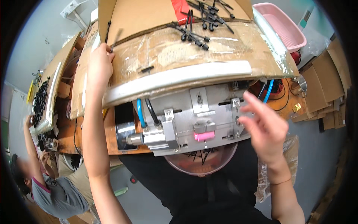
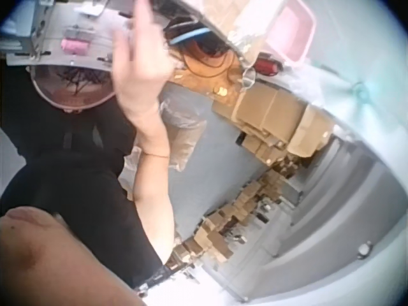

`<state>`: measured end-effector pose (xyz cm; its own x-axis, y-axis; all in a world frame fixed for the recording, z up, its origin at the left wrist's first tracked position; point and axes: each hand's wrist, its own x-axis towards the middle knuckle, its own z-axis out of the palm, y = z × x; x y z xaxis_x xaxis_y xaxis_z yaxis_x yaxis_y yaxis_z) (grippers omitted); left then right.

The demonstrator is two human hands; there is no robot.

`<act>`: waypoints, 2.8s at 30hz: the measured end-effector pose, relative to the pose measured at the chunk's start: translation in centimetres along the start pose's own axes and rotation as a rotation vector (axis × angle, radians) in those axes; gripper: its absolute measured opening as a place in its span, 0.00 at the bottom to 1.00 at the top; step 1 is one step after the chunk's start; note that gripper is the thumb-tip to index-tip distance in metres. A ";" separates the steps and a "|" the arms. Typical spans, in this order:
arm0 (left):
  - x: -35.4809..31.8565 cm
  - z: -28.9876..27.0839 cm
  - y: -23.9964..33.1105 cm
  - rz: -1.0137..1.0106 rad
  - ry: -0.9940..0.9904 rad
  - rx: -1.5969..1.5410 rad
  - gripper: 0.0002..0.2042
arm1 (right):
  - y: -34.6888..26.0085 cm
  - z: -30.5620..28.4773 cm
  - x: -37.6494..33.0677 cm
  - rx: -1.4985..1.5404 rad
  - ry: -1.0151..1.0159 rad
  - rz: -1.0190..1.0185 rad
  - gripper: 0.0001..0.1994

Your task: The person assembles small black cable-like components by inserting them into a metal jig with pink rollers, then removes and places them into a cardboard box. The process is repeated continuously throughout the clip.

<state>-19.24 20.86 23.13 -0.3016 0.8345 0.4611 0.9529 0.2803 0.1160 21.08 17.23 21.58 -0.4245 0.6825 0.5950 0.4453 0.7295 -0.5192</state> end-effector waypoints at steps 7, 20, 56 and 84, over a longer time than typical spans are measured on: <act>9.6 2.2 -2.7 0.182 0.228 0.040 0.07 | 9.7 0.7 17.3 -0.112 0.085 -0.126 0.17; 8.3 2.2 -1.0 0.009 0.027 -0.121 0.07 | 10.0 6.8 22.8 0.004 -0.419 -0.258 0.21; -12.9 -4.9 12.7 0.189 0.297 -0.387 0.23 | 10.0 1.8 17.4 -0.210 -0.292 0.000 0.12; -26.1 -3.6 18.9 0.124 -0.099 -0.308 0.31 | -0.4 5.1 -9.2 0.147 -0.173 -0.090 0.32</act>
<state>6.75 2.69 16.45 -0.1703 0.8993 0.4028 0.9431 0.0302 0.3311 20.78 10.89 13.18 -0.5920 0.6024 0.5354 0.2853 0.7779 -0.5598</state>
